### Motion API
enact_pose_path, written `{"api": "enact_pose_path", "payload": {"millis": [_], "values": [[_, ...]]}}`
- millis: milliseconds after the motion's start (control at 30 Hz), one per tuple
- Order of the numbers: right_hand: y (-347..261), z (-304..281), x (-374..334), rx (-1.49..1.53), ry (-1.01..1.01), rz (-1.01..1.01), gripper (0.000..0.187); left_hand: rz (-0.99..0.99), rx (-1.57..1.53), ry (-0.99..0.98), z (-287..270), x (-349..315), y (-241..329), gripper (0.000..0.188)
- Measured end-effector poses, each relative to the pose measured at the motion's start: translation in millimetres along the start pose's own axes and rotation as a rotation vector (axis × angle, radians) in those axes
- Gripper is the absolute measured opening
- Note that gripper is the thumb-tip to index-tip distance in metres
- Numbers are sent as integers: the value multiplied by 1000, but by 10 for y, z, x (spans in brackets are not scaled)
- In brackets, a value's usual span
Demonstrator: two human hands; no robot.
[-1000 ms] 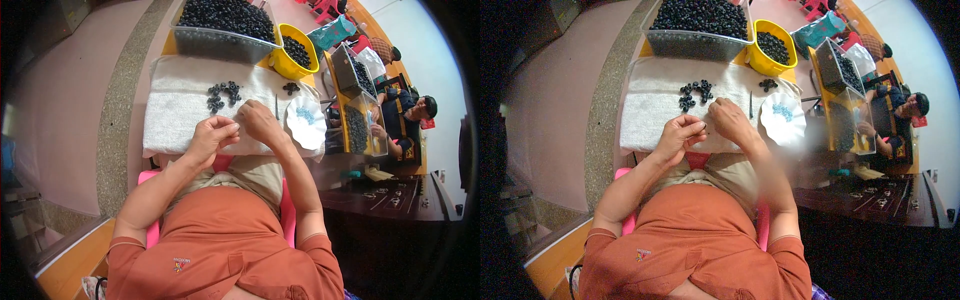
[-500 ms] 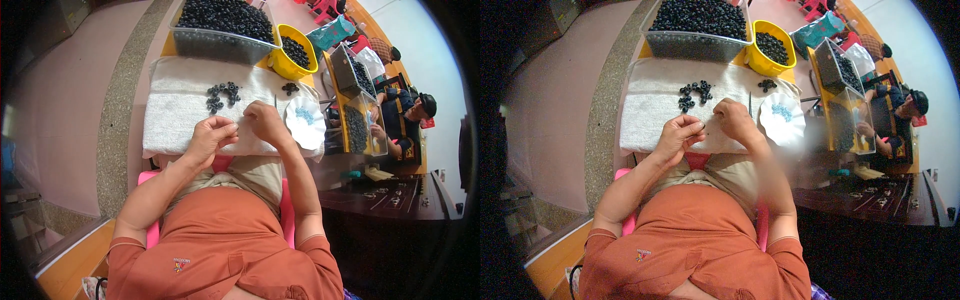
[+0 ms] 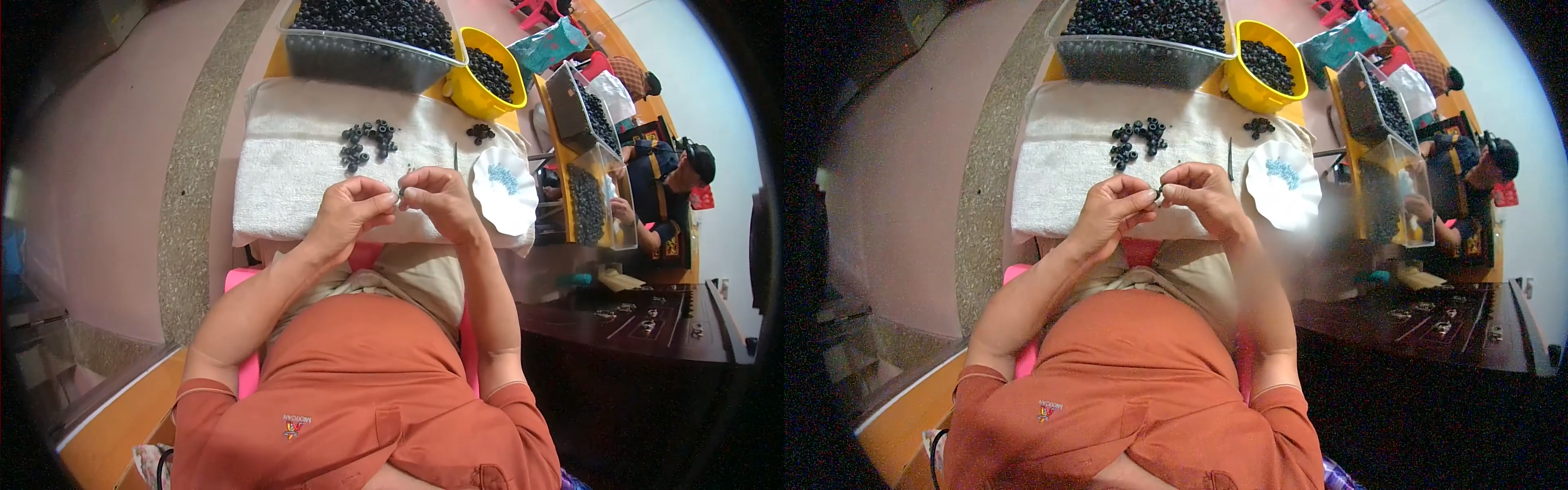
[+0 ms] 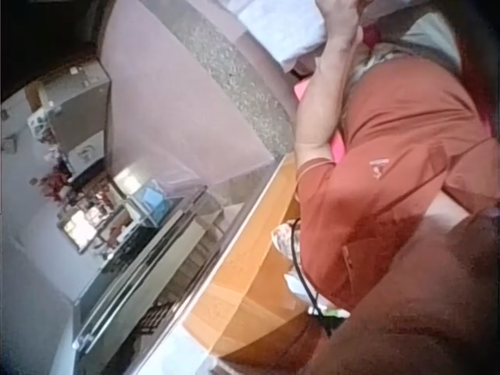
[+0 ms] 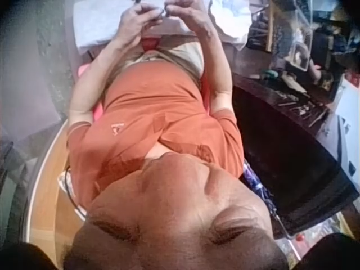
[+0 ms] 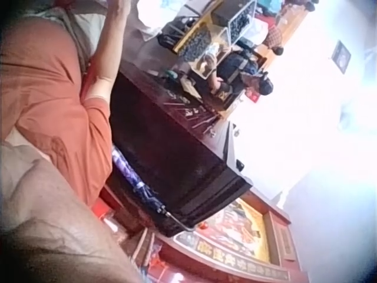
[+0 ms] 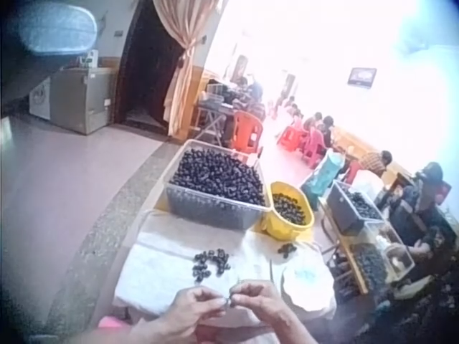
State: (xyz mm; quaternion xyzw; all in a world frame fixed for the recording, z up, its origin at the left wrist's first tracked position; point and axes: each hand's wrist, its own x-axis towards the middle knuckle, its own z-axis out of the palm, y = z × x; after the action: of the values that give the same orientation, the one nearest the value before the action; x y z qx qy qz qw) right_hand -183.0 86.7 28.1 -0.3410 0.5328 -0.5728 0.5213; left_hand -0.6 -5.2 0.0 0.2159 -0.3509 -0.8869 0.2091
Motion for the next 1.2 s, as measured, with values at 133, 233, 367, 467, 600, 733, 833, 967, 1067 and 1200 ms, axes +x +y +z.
{"api": "enact_pose_path", "payload": {"millis": [133,233,367,467,600,733,833,967,1067,1200], "values": [[81,1,-23,1,-17,-11,17,8,26,-20,34,-22,25,12],[117,16,-35,-13,21,-29,15,3,11,-21,27,-20,4,11],[142,64,-52,-98,76,-87,12,0,20,-19,8,-17,-12,10],[192,70,-63,-236,95,-223,10,-5,7,-33,-10,-5,-25,11],[230,91,-72,-253,62,-340,9,-3,-7,-28,-25,8,-42,12],[293,54,-70,-288,48,-398,11,-7,-23,-33,-36,16,-61,11],[298,75,-69,-386,60,-450,12,-27,-64,-41,-60,26,-81,10],[321,113,-103,-397,59,-505,19,-25,-73,-15,-52,15,-87,9],[383,182,-113,-310,79,-567,27,-16,-149,-23,-35,14,-79,8],[426,250,-127,-382,104,-601,32,1,-152,2,-38,21,-99,7]]}}
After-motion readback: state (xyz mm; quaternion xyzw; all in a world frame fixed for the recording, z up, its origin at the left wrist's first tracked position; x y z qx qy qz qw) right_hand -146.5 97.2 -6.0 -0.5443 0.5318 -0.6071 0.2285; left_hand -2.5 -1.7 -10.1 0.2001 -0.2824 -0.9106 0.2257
